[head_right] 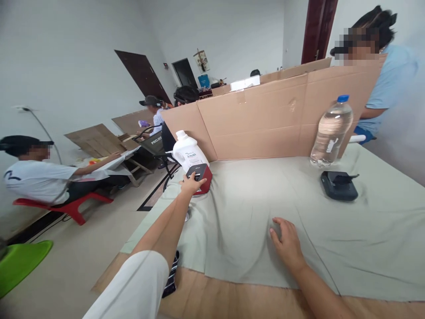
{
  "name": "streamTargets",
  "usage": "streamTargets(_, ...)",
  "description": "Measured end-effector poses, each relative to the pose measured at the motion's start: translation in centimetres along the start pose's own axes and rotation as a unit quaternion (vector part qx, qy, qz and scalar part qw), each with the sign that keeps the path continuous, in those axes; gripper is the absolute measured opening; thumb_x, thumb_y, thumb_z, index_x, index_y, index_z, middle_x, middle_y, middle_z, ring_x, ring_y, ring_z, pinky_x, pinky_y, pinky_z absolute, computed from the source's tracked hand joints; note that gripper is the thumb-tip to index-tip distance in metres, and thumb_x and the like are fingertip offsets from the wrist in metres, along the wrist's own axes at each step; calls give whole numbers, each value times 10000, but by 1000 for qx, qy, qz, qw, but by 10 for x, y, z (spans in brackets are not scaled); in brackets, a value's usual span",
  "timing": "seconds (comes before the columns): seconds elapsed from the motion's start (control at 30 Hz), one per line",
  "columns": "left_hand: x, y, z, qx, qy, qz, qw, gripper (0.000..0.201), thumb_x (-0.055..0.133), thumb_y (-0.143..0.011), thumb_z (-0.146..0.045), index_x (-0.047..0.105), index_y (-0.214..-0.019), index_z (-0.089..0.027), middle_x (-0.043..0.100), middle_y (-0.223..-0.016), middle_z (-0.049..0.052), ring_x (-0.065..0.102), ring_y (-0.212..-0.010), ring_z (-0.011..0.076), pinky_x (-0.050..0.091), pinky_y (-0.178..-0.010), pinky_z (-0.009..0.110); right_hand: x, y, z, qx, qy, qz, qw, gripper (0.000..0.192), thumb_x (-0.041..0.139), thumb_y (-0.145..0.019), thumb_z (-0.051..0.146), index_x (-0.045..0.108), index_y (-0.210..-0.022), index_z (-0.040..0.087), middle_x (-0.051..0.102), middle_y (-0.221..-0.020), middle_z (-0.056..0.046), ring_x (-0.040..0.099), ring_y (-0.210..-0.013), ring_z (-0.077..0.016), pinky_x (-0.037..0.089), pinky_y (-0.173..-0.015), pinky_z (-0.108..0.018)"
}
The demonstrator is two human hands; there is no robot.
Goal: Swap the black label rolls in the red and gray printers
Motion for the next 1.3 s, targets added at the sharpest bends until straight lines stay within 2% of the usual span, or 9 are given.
streamTargets(0.23,-8,41,-26,36,62,-106,992,687,653,-653,-637,591,-1230,-268,387,-1382,113,396,-1208,415,368,-991,504,-3,-3,9,-19,-11,34,999,252,502,-853,400,684,-915,237,689,-1043,-91,576,-1034,-280,446,-942,-494)
streamTargets(0.4,-8,117,-58,158,128,-103,974,551,738,-641,-550,674,-1104,-260,449,-1252,92,458,-1149,337,370,-1017,436,-6,-6,19,-33,-28,74,996,248,505,-852,367,640,-682,248,709,-903,-72,599,-941,-272,465,-873,-472)
streamTargets(0.57,12,216,-74,289,249,-62,922,492,800,-604,-484,700,-1024,-248,462,-1138,84,500,-1059,301,401,-992,450,-7,-4,17,3,-59,83,995,236,497,-861,387,675,-871,231,697,-914,-83,613,-933,-262,481,-866,-446)
streamTargets(0.7,24,271,-80,320,268,-65,906,536,830,-566,-449,684,-1045,-259,468,-1147,101,462,-1090,335,405,-970,506,-8,0,9,64,-95,70,991,336,476,-875,453,643,-1024,203,681,-990,-101,633,-922,-246,505,-850,-421)
streamTargets(0.87,32,313,-75,313,204,-68,925,644,831,-564,-406,628,-1154,-248,452,-1257,117,399,-1192,370,365,-1017,555,-11,0,7,76,-107,63,989,433,459,-886,511,595,-1138,186,680,-1003,-96,637,-926,-241,504,-855,-417)
streamTargets(1.0,38,313,-55,327,259,-29,908,622,736,-696,-477,572,-1250,-247,436,-1329,130,392,-1249,350,358,-1040,528,-12,0,7,60,-85,53,993,445,454,-888,529,628,-1105,182,678,-969,-105,632,-904,-250,508,-831,-424)
streamTargets(1.1,44,283,-41,274,400,-4,875,493,542,-850,-530,586,-1218,-206,496,-1291,141,446,-1243,299,340,-1076,484,-11,0,8,55,-83,50,994,428,456,-895,519,625,-1106,187,686,-983,-102,637,-908,-251,514,-828,-427)
streamTargets(1.17,56,258,-38,187,511,72,836,507,474,-875,-579,614,-1176,-196,556,-1263,136,478,-1240,287,328,-1094,467,-12,1,11,48,-96,45,993,404,461,-904,498,611,-1119,189,687,-1031,-102,643,-934,-244,521,-836,-414)
streamTargets(1.3,76,242,-55,83,687,303,655,610,532,-834,-620,559,-1302,-231,510,-1420,84,405,-1359,278,288,-1144,424,-19,4,21,-18,-121,40,992,382,488,-918,434,577,-1202,194,665,-1143,-107,637,-1025,-228,522,-885,-379)
Point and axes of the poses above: each hand's wrist, its own y-axis away from the middle knuckle, its own x-axis out of the palm, z = x × y, the point moved 4 cm from there along -y, towards the middle knuckle
